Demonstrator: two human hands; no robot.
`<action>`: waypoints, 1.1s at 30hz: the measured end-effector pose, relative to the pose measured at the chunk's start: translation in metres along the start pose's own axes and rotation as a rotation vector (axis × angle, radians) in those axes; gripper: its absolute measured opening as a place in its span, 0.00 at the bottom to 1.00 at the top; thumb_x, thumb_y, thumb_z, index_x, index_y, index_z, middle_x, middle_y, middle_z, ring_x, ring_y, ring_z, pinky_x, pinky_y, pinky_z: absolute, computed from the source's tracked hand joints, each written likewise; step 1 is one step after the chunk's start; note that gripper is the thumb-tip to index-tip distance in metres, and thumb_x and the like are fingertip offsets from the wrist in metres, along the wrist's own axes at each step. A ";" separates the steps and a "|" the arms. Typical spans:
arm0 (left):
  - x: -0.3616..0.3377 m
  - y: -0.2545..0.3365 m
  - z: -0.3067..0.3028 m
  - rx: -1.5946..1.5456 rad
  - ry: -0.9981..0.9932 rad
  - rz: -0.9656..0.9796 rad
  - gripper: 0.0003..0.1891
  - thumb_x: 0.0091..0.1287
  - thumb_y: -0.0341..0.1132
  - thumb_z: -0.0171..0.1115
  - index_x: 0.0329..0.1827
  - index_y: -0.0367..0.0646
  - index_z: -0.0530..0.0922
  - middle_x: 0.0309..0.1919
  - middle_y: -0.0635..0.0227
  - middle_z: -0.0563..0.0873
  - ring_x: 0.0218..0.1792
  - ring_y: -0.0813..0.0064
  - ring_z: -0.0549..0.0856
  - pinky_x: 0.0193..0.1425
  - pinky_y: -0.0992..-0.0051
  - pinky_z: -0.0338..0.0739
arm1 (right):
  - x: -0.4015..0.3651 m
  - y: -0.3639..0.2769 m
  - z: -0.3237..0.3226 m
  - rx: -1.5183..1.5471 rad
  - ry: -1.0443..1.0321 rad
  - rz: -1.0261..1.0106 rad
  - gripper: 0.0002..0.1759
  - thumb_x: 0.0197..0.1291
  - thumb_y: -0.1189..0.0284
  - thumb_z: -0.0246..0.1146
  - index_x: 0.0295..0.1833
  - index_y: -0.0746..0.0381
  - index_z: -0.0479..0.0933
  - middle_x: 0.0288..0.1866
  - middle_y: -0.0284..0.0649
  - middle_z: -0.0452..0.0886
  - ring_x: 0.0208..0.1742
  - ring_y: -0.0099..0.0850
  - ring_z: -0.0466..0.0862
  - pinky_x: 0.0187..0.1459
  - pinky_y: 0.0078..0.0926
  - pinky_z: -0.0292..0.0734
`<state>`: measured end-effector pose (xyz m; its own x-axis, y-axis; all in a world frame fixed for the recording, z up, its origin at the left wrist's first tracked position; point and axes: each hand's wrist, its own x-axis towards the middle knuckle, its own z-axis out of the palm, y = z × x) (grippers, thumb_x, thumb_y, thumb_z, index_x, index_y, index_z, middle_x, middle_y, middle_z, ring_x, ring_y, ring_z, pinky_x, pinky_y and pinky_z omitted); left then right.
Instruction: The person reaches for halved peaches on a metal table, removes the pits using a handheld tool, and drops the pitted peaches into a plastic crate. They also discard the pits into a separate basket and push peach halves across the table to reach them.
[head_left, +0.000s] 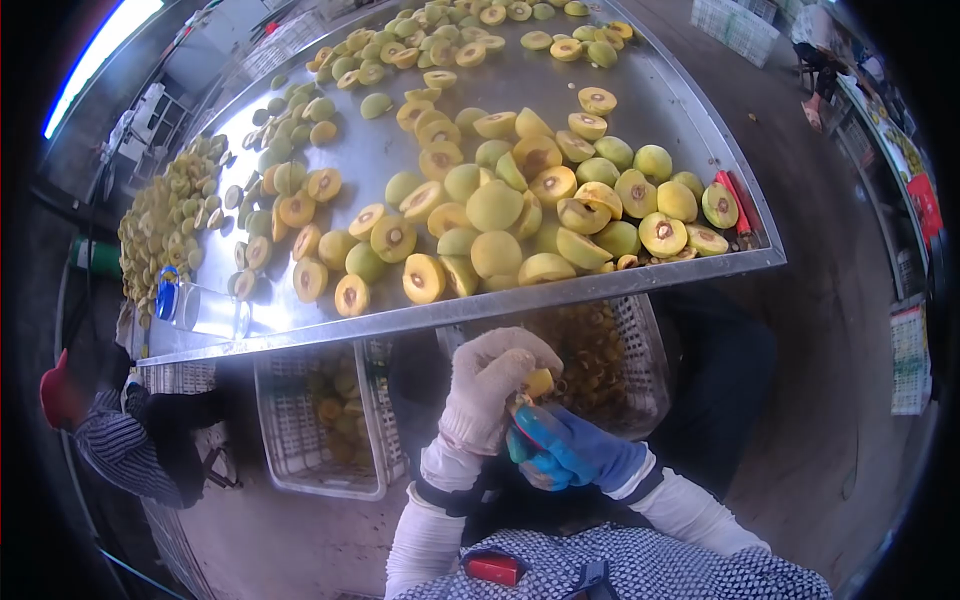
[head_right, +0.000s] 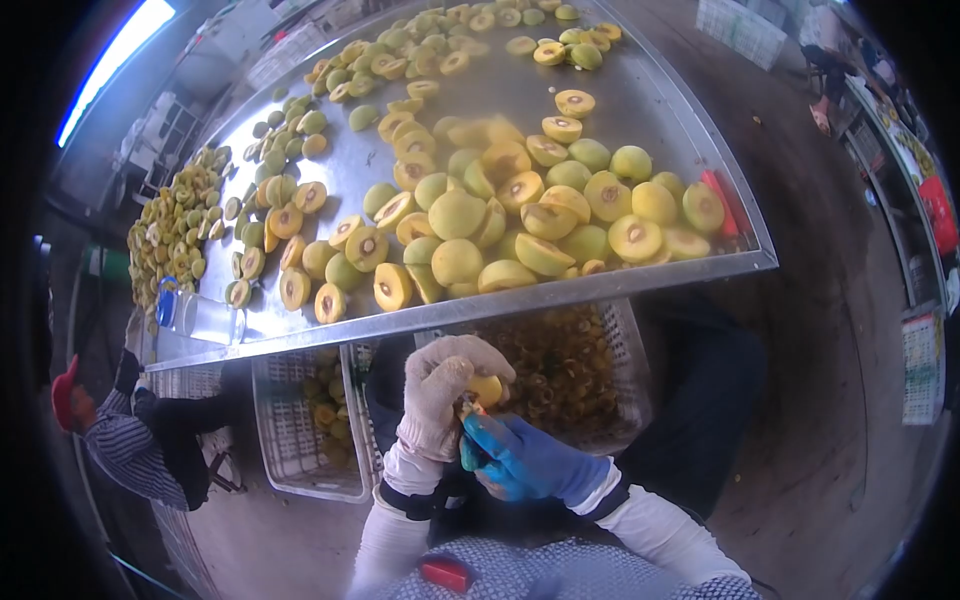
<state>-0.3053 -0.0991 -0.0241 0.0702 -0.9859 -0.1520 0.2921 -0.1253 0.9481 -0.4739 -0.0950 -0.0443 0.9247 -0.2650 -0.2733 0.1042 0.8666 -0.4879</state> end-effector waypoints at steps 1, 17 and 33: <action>0.004 -0.007 -0.003 -0.132 -0.095 0.000 0.14 0.69 0.38 0.62 0.41 0.34 0.86 0.39 0.58 0.89 0.39 0.71 0.86 0.45 0.73 0.81 | -0.001 0.002 -0.001 0.016 -0.002 0.008 0.28 0.81 0.46 0.51 0.41 0.59 0.78 0.23 0.26 0.72 0.21 0.18 0.70 0.25 0.19 0.67; -0.041 0.003 0.008 -0.165 0.422 -0.029 0.38 0.72 0.74 0.50 0.38 0.41 0.80 0.31 0.57 0.87 0.25 0.69 0.85 0.30 0.76 0.81 | 0.003 0.032 0.007 -0.816 0.193 -0.312 0.21 0.76 0.57 0.62 0.59 0.63 0.79 0.40 0.42 0.85 0.41 0.28 0.81 0.49 0.30 0.79; 0.061 0.088 -0.076 1.569 0.274 0.003 0.27 0.61 0.45 0.75 0.61 0.44 0.82 0.55 0.50 0.86 0.57 0.52 0.86 0.60 0.60 0.80 | 0.009 0.025 -0.044 -0.347 0.457 -0.124 0.25 0.78 0.45 0.54 0.41 0.55 0.76 0.23 0.26 0.69 0.18 0.18 0.68 0.22 0.18 0.64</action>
<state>-0.2030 -0.1617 0.0294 0.2814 -0.9592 -0.0288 -0.9252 -0.2792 0.2571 -0.4787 -0.0939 -0.0952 0.6535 -0.5781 -0.4887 0.0043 0.6484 -0.7613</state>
